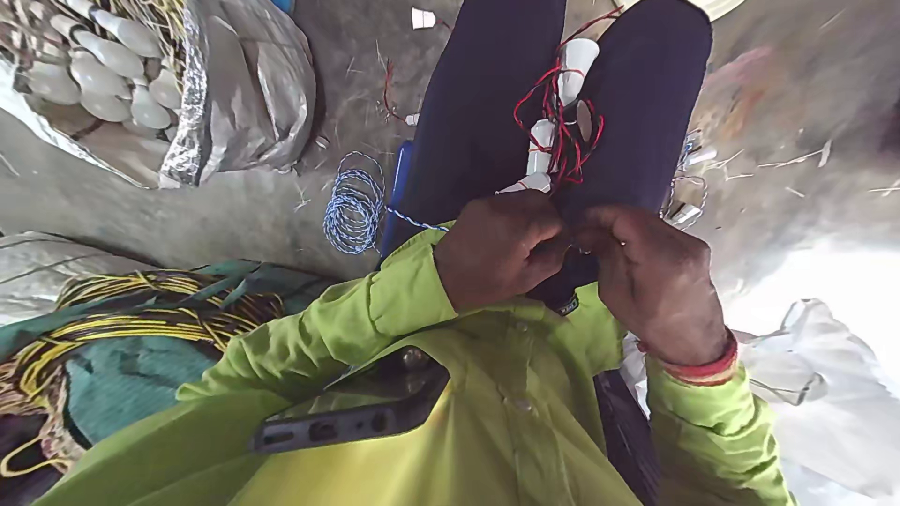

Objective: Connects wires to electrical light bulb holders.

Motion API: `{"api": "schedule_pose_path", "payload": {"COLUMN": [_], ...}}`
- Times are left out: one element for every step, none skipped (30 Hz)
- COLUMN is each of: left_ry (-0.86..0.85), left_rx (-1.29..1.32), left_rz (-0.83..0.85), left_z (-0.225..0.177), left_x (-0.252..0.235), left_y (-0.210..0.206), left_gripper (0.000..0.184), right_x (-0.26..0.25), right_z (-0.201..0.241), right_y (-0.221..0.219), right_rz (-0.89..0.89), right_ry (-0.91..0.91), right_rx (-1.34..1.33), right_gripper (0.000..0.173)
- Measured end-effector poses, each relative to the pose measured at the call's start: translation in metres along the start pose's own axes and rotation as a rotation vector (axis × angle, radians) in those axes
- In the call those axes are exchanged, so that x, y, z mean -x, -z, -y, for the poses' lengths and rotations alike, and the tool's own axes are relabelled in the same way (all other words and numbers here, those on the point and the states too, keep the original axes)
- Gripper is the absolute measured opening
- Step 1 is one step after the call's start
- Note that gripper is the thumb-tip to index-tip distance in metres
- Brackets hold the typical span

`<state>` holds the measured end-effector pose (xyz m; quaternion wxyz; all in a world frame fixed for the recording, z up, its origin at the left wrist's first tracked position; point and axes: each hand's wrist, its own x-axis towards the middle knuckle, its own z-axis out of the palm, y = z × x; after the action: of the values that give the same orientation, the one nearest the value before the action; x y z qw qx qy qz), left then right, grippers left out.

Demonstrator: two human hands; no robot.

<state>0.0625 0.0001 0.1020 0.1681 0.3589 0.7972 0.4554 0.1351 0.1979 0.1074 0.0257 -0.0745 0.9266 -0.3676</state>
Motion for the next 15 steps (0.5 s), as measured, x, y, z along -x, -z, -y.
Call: {"api": "schedule_pose_path", "payload": {"left_ry": [-0.058,-0.12,-0.187,-0.251,-0.308,-0.355,-0.393,-0.418,-0.439,-0.462,-0.486,-0.508,-0.522,-0.528,-0.53], "left_rx": [-0.072,-0.141,-0.2,-0.224,-0.219,-0.208,-0.201,-0.198,-0.196,-0.195,-0.19,-0.184,-0.173,-0.161,-0.145], "left_rz": [-0.019,-0.043,-0.068,-0.081,-0.087,-0.088,-0.095,-0.107,-0.127,-0.145,-0.16,-0.172,-0.183,-0.189,-0.188], "left_z": [0.001,0.002,0.004,0.007,0.009,0.012,0.014,0.016,0.019,0.021,0.024,0.027,0.028,0.029,0.029], "left_x": [0.001,0.002,0.004,0.006,0.007,0.008,0.009,0.01,0.011,0.013,0.014,0.015,0.017,0.02,0.022], "left_y": [-0.002,-0.005,-0.008,-0.009,-0.01,-0.011,-0.011,-0.011,-0.012,-0.014,-0.015,-0.016,-0.017,-0.019,-0.019], "left_gripper": [0.012,0.012,0.012,0.012,0.011,0.011,0.011,0.011,0.01,0.01,0.01,0.01,0.011,0.01,0.01], "right_x": [0.0,0.0,-0.001,-0.002,-0.003,-0.005,-0.008,-0.011,-0.013,-0.015,-0.017,-0.019,-0.023,-0.027,-0.032], "right_z": [0.001,0.003,0.004,0.005,0.006,0.005,0.005,0.003,0.002,0.0,-0.002,-0.003,-0.004,-0.003,-0.004], "right_y": [0.0,0.0,0.002,0.003,0.005,0.007,0.01,0.012,0.013,0.015,0.016,0.018,0.021,0.022,0.022], "right_rz": [0.015,0.034,0.063,0.098,0.131,0.172,0.217,0.268,0.312,0.352,0.386,0.418,0.463,0.51,0.56], "right_ry": [-0.049,-0.111,-0.176,-0.232,-0.274,-0.31,-0.345,-0.372,-0.399,-0.424,-0.44,-0.46,-0.492,-0.534,-0.583], "right_rx": [-0.015,-0.034,-0.061,-0.097,-0.136,-0.179,-0.228,-0.273,-0.313,-0.355,-0.411,-0.466,-0.512,-0.549,-0.591], "right_gripper": [0.019,0.019,0.02,0.019,0.018,0.016,0.015,0.015,0.015,0.015,0.014,0.014,0.014,0.015,0.016]}}
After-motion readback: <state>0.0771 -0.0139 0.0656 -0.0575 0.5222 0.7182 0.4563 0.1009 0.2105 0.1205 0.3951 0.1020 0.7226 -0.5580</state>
